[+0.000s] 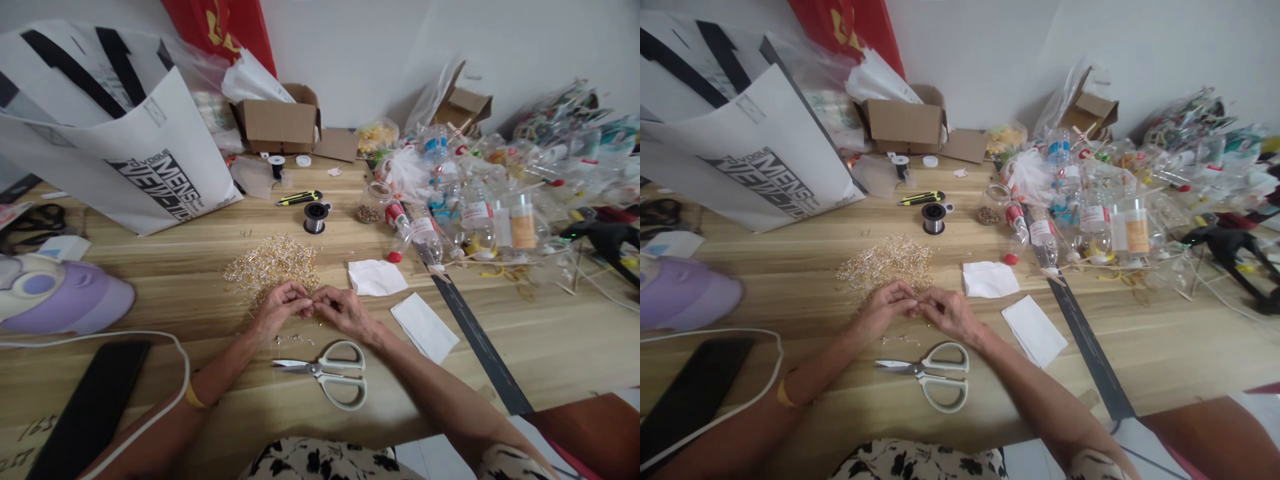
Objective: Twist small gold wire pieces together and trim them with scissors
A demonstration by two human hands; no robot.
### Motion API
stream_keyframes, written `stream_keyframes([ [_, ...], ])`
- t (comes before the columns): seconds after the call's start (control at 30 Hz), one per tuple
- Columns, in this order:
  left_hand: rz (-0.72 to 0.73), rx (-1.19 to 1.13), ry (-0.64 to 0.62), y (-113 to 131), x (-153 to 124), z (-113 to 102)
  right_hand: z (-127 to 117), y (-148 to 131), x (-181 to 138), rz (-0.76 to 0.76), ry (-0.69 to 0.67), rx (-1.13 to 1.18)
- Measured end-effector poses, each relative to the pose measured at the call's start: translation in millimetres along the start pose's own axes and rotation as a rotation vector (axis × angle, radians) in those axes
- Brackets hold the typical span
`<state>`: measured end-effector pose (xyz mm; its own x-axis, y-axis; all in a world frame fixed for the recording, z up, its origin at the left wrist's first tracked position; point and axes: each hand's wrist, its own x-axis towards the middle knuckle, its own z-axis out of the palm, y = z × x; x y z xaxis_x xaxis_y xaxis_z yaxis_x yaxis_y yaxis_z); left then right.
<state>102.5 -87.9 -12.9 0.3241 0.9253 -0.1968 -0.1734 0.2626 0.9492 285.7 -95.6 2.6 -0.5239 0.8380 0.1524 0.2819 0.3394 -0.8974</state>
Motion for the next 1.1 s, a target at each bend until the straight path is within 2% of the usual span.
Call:
stream_keyframes([
  [0.23, 0.005, -0.012, -0.009, -0.7, -0.5, 0.5, -0.1, -1.5, -0.3, 0.007, -0.001, -0.007],
  [0.47, -0.036, 0.068, -0.013, -1.6, 1.0, -1.4, 1.3, 4.6, -0.6, 0.014, 0.056, -0.071],
  [0.7, 0.005, 0.092, 0.002, 0.8, -0.1, -1.0, -1.2, 5.8, -1.9, -0.023, 0.049, -0.15],
  [0.93, 0.004, 0.111, 0.086, 3.9, -0.2, 0.2, -9.7, 5.9, 1.3, -0.183, 0.1, -0.373],
  [1.1, 0.029, 0.148, 0.098, 2.9, 0.1, 0.0, -8.1, 5.9, 0.8, -0.255, 0.122, -0.419],
])
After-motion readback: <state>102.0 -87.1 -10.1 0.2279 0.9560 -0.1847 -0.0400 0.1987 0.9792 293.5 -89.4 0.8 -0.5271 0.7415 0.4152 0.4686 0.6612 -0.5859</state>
